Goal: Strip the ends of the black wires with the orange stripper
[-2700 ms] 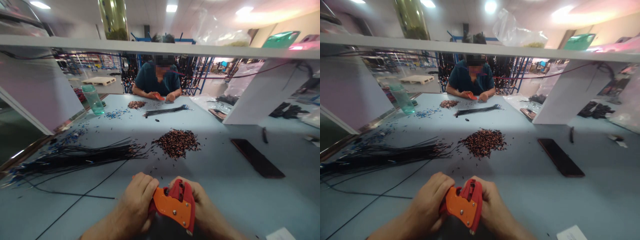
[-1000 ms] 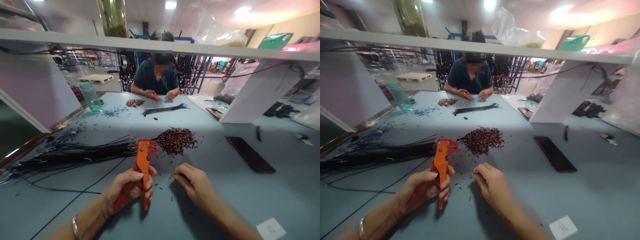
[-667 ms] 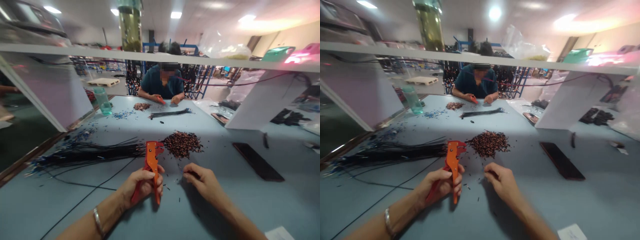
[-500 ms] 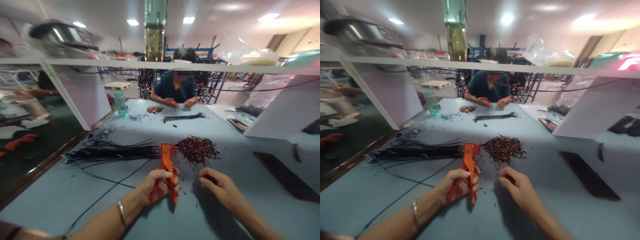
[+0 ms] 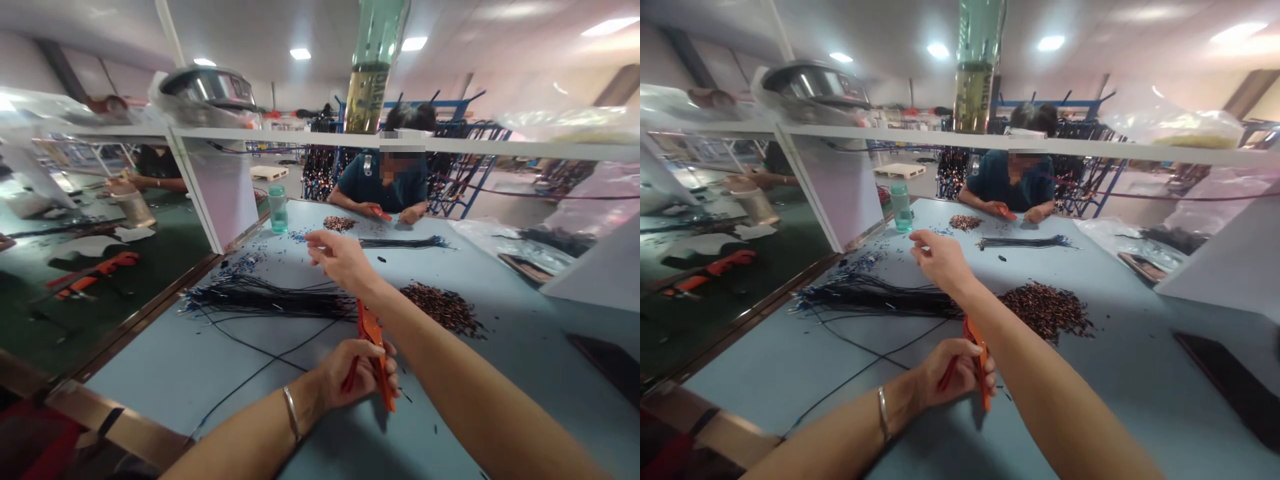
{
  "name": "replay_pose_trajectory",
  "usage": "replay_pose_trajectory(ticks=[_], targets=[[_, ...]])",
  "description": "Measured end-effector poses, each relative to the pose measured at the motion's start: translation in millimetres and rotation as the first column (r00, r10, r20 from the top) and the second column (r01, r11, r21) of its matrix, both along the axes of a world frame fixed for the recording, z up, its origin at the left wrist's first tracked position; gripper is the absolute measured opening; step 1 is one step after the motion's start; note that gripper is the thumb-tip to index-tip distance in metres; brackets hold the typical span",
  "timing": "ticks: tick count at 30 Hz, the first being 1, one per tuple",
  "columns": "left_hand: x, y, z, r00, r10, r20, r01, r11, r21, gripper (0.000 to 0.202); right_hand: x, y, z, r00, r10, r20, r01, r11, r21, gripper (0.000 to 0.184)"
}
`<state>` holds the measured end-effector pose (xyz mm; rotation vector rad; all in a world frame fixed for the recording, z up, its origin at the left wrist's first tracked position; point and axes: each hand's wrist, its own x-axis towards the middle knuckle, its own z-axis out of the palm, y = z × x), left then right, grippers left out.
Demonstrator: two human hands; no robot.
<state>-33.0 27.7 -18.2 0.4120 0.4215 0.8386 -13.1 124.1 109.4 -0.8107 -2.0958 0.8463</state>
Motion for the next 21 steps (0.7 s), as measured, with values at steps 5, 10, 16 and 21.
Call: replay_pose_trajectory(ticks=[5,10,16,21], targets=[[0,0,0.1,1.000,0.002,-0.024,-0.002,1.000,0.017,0.021,41,-25,-16.5,0.999,-0.028,0.044,0.025,0.997,0.068,0.015],[-3,-1,4.9,0.998,0.029,-0.064,-0.024,0.996,0.082,0.019,123,-59,-48.4,0.983,-0.141,0.114,0.121,0.978,0.172,0.017],[-12,3,15.2,0.992,0.112,-0.066,-0.098,0.977,0.190,0.024,180,-127,-86.2,0.954,-0.020,0.298,-0.080,0.944,0.320,0.022],[-20,8,18.4,0.979,0.187,-0.083,-0.161,0.956,0.247,0.025,190,-117,-108.0,0.862,0.014,0.507,-0.243,0.890,0.387,0.025]])
